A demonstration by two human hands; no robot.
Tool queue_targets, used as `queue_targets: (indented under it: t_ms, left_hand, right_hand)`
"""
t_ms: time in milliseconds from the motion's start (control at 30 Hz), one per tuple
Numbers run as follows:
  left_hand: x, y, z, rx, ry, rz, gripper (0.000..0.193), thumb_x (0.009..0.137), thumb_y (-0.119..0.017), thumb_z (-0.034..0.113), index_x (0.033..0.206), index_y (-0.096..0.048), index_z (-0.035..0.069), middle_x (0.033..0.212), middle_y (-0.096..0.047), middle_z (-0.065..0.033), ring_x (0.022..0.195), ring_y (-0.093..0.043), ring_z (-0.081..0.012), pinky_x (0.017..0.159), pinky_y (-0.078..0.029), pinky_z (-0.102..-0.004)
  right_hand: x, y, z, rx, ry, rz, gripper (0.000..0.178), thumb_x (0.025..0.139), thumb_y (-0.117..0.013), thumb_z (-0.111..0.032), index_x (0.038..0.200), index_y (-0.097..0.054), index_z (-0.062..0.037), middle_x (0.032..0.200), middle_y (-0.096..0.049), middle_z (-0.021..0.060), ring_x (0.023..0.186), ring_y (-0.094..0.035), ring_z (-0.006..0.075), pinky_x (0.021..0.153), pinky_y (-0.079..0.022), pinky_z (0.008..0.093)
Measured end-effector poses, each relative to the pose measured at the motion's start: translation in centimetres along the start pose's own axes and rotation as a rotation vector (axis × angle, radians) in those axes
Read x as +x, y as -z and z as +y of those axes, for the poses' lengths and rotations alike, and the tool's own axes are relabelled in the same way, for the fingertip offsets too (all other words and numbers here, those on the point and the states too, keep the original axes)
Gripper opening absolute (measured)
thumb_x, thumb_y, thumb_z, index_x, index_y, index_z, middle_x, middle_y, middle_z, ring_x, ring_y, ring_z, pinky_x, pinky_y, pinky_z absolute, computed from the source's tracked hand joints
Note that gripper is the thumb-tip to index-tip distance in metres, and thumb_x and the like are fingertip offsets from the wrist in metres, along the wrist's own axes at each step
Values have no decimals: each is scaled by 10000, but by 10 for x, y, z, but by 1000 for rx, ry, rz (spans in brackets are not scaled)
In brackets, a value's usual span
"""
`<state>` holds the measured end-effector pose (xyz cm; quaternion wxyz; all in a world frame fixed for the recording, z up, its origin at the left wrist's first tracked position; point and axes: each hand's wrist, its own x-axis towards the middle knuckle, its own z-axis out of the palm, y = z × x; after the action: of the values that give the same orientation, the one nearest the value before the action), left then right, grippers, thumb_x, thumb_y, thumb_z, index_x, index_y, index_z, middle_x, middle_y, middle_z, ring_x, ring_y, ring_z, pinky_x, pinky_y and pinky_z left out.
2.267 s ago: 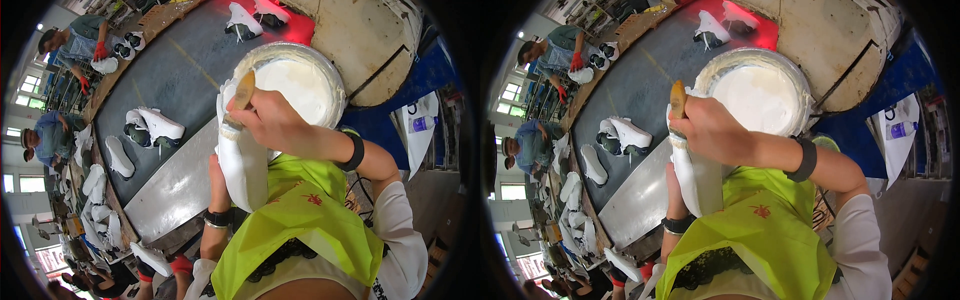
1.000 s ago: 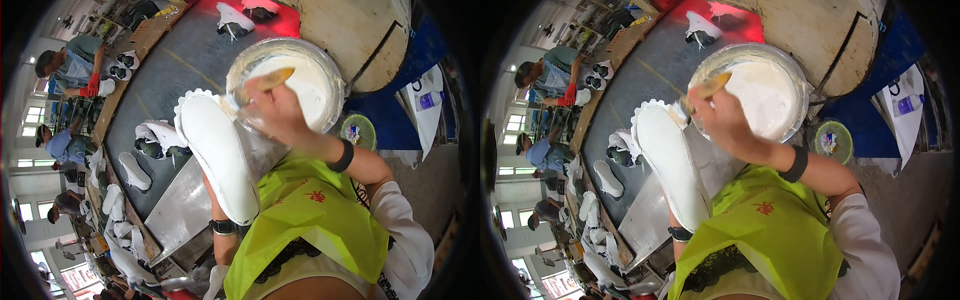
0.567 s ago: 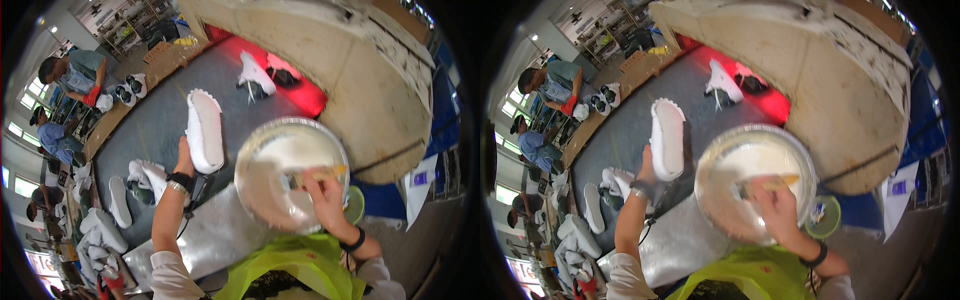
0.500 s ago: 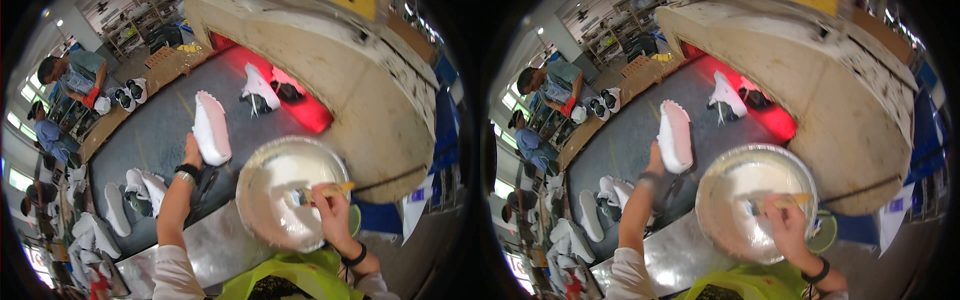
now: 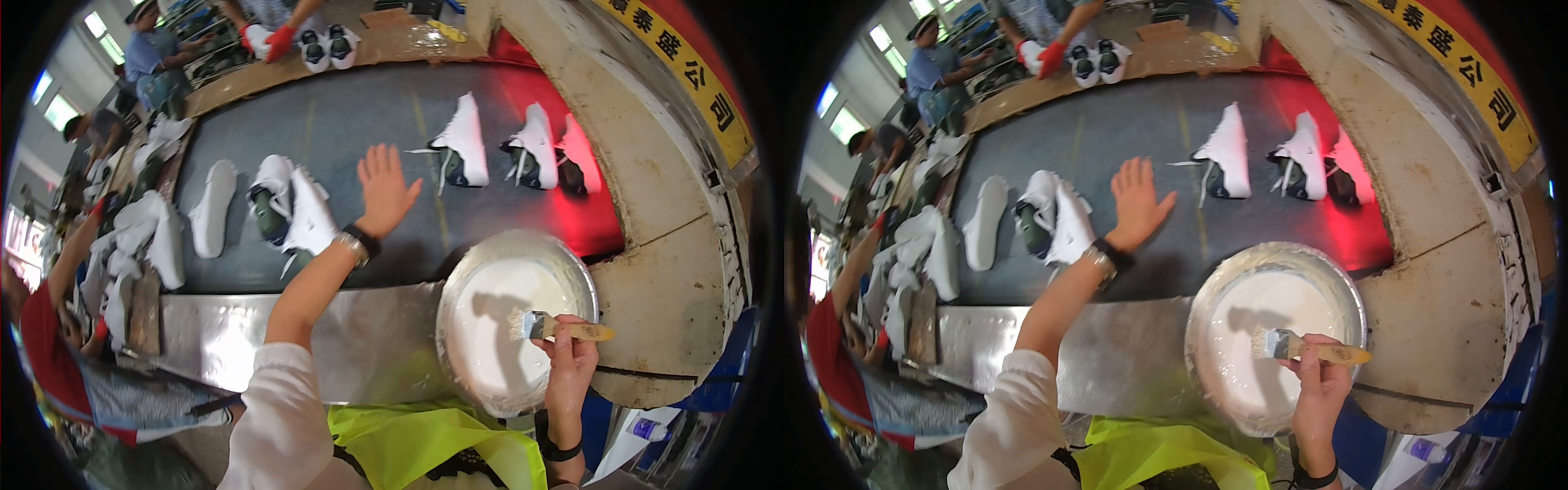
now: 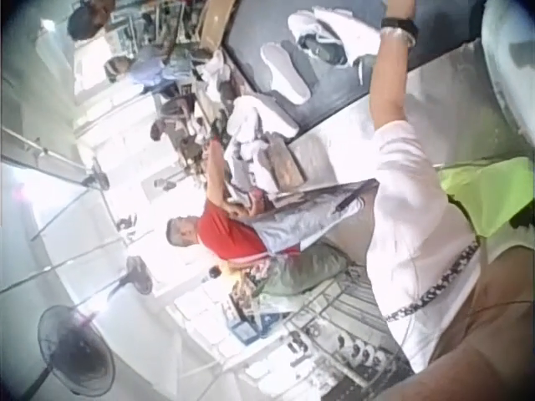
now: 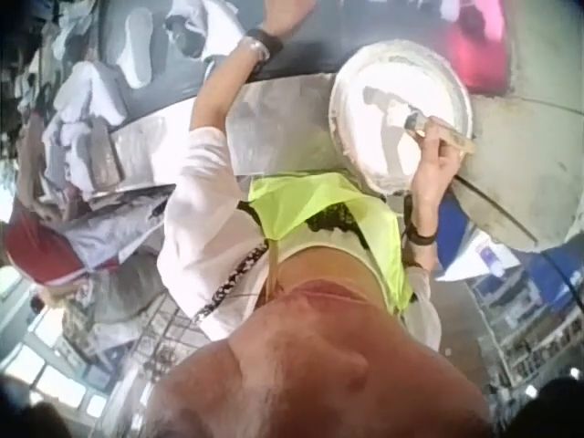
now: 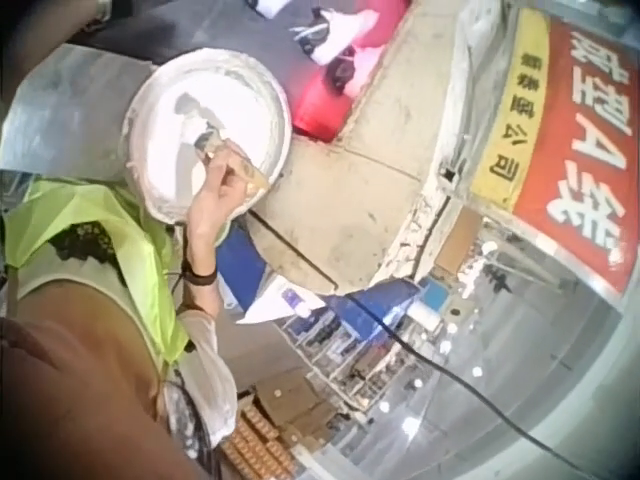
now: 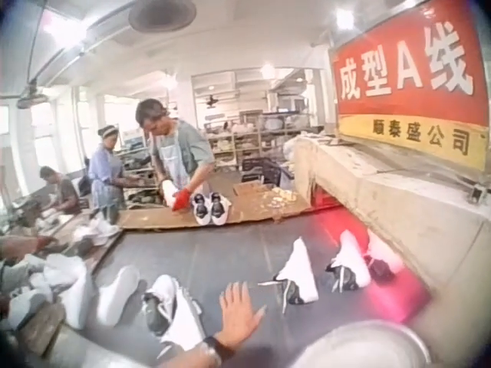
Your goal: Applying white adhesive to the bottom of shoe soles using a brush on a factory assembly line.
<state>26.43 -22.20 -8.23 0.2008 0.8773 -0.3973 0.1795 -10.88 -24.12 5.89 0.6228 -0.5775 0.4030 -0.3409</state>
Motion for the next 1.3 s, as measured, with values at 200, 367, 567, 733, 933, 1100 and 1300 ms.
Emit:
queue_targets:
  t_ms: [200, 367, 567, 733, 933, 1100, 1300]
  left_hand:
    - [-162, 64, -145, 28, 815, 260, 699, 726, -712, 401, 1158, -479, -96, 963, -578, -240, 849, -535, -410, 791, -418, -488]
    - [-196, 15, -235, -1202, 1151, -57, 694, 796, -633, 509, 1122, -529, -95, 941, -609, -180, 836, -584, -315, 743, -459, -435]
    - [-90, -2, -74, -368, 1234, 155, 937, 795, -518, 662, 1184, -412, -183, 1117, -549, -366, 1102, -539, -431, 946, -410, -460]
    - [-57, 5, -116, -577, 1073, -52, 801, 850, -418, 635, 1098, -581, -108, 1150, -585, -284, 1068, -574, -406, 910, -435, -443]
    - [-54, -32, -116, -973, 1535, 378, 759, 853, -408, 549, 1157, -543, -133, 1151, -595, -228, 1009, -595, -334, 840, -447, -393]
    - [-97, -19, -149, -1027, 1271, 254, 724, 849, -450, 499, 1126, -538, -163, 1087, -616, -233, 935, -623, -326, 778, -463, -411]
    - [-109, 37, -146, -579, 915, -128, 669, 822, -504, 498, 906, -613, -157, 845, -640, -255, 724, -650, -318, 589, -477, -400]
  right_hand:
    - [-24, 1, 1, 66, 28, -76, 205, 956, -502, -116, 1065, -518, 57, 963, -564, 115, 854, -593, 155, 740, -567, 319]
    - [-39, 3, -12, 66, 10, -102, 202, 955, -498, -108, 1067, -515, 59, 984, -551, 117, 853, -581, 156, 730, -569, 316]
    - [-19, -1, 3, 38, 13, 0, 194, 952, -497, -102, 1072, -515, 50, 981, -533, 116, 852, -573, 165, 723, -574, 325]
    - [-9, -2, 0, 20, 16, -6, 191, 946, -505, -100, 1067, -521, 47, 975, -531, 115, 832, -568, 163, 709, -576, 328]
    - [-17, 8, 0, -20, -18, 78, 190, 944, -508, -94, 1064, -523, 53, 1004, -525, 116, 853, -560, 158, 704, -578, 334]
    - [-31, 4, -20, -27, 49, 77, 185, 945, -517, -105, 1044, -547, 48, 1053, -537, 109, 872, -566, 148, 708, -574, 332]
    - [-59, 5, -29, -1, 118, 6, 203, 938, -531, -99, 1069, -550, 55, 1025, -559, 109, 836, -603, 172, 722, -568, 315]
